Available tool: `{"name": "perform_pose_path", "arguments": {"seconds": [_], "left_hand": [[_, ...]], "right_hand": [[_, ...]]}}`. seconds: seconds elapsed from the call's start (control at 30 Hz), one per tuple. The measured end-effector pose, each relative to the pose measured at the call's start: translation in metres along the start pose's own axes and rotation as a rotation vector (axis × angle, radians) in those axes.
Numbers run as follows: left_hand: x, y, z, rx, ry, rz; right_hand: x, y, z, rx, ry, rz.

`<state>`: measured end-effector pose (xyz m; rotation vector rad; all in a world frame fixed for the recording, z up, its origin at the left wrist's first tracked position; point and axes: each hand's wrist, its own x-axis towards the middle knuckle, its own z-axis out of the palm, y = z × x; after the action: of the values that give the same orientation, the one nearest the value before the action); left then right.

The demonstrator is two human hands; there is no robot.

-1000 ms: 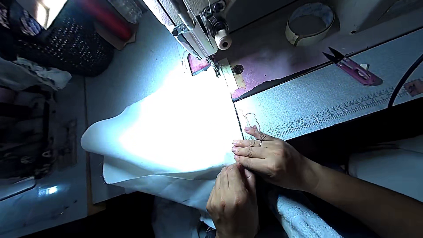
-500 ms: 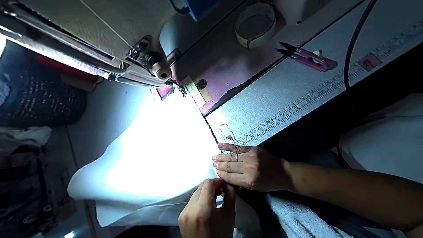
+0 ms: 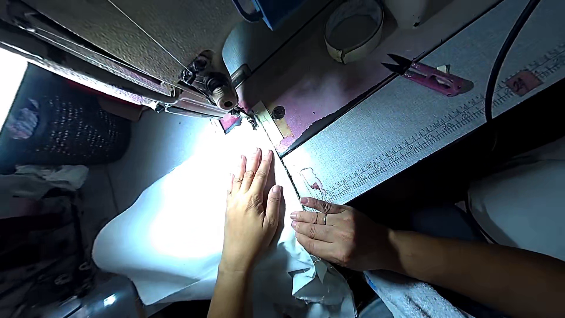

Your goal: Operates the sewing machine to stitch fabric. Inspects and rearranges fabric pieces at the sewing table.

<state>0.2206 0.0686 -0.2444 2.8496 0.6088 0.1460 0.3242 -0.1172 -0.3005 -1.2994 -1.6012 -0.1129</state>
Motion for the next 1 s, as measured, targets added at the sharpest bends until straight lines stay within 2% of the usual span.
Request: {"name": "perform_pose_path", "arguments": {"seconds": [0.4, 0.83, 1.0], "left_hand": [[0.002, 0.003, -0.002, -0.005, 0.047, -0.031], [0.015, -0.002, 0.004, 0.092, 0.023, 0.048], [0.017, -0.009, 0.003, -0.046, 0.068, 0.066]], "right_hand": [[-0.005, -0.004, 0.001, 0.01, 0.017, 0.067], [-0.004, -0.005, -0.005, -0.093, -0.064, 0.029], [-0.006, -0.004, -0.005, -0.098, -0.056, 0.033]]}}
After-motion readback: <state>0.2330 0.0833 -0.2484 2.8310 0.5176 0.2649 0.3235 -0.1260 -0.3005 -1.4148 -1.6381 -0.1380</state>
